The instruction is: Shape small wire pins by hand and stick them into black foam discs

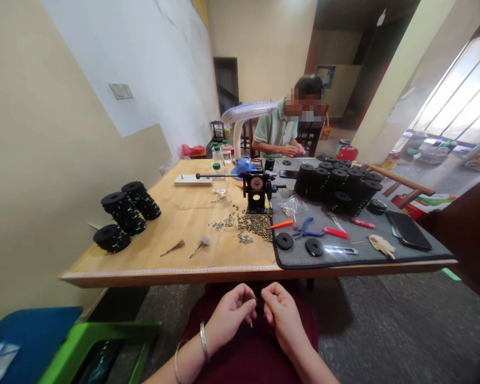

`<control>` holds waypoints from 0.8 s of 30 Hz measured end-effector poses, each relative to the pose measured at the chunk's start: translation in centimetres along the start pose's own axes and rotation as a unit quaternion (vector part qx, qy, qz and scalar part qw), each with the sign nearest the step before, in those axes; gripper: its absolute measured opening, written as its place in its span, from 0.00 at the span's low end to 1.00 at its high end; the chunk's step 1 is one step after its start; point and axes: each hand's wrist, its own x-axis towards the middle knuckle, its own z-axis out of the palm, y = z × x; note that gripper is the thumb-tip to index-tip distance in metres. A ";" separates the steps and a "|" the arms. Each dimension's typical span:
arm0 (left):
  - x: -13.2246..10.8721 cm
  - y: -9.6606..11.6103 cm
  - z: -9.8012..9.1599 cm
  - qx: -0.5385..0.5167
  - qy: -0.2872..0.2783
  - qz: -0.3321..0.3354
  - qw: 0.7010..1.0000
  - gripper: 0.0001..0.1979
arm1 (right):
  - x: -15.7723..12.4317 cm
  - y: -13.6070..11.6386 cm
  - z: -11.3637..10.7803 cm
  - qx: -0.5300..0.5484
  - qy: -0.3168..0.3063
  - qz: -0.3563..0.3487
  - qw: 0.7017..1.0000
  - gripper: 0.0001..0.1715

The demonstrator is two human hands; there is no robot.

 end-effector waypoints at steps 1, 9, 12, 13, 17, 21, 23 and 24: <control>0.0 0.1 0.0 -0.010 -0.004 0.001 1.000 0.12 | 0.1 0.1 0.0 0.002 0.002 -0.004 1.000 0.26; 0.2 0.6 0.3 -0.034 0.001 -0.017 0.999 0.10 | 0.3 0.5 0.0 -0.008 -0.002 -0.015 1.000 0.27; 0.3 0.4 0.3 -0.015 0.008 -0.019 1.000 0.05 | 0.3 0.6 -0.1 -0.021 0.006 -0.014 1.000 0.27; 0.3 0.3 0.3 -0.006 0.010 -0.018 1.000 0.04 | 0.3 0.6 -0.1 -0.023 0.008 -0.014 1.000 0.27; 0.3 -0.3 0.3 0.044 0.018 -0.013 0.999 0.05 | 0.3 0.3 0.0 -0.025 0.006 -0.014 1.000 0.27; 0.6 -0.5 0.3 0.050 0.029 0.011 0.998 0.04 | 0.1 0.0 0.2 -0.025 0.002 -0.017 1.000 0.26; 0.6 -0.5 0.3 0.043 0.030 0.009 0.999 0.04 | 0.0 0.0 0.2 -0.026 0.003 -0.015 1.000 0.26; 0.6 -0.4 0.3 0.040 0.027 0.003 0.999 0.04 | 0.0 0.0 0.2 -0.026 0.004 -0.015 1.000 0.26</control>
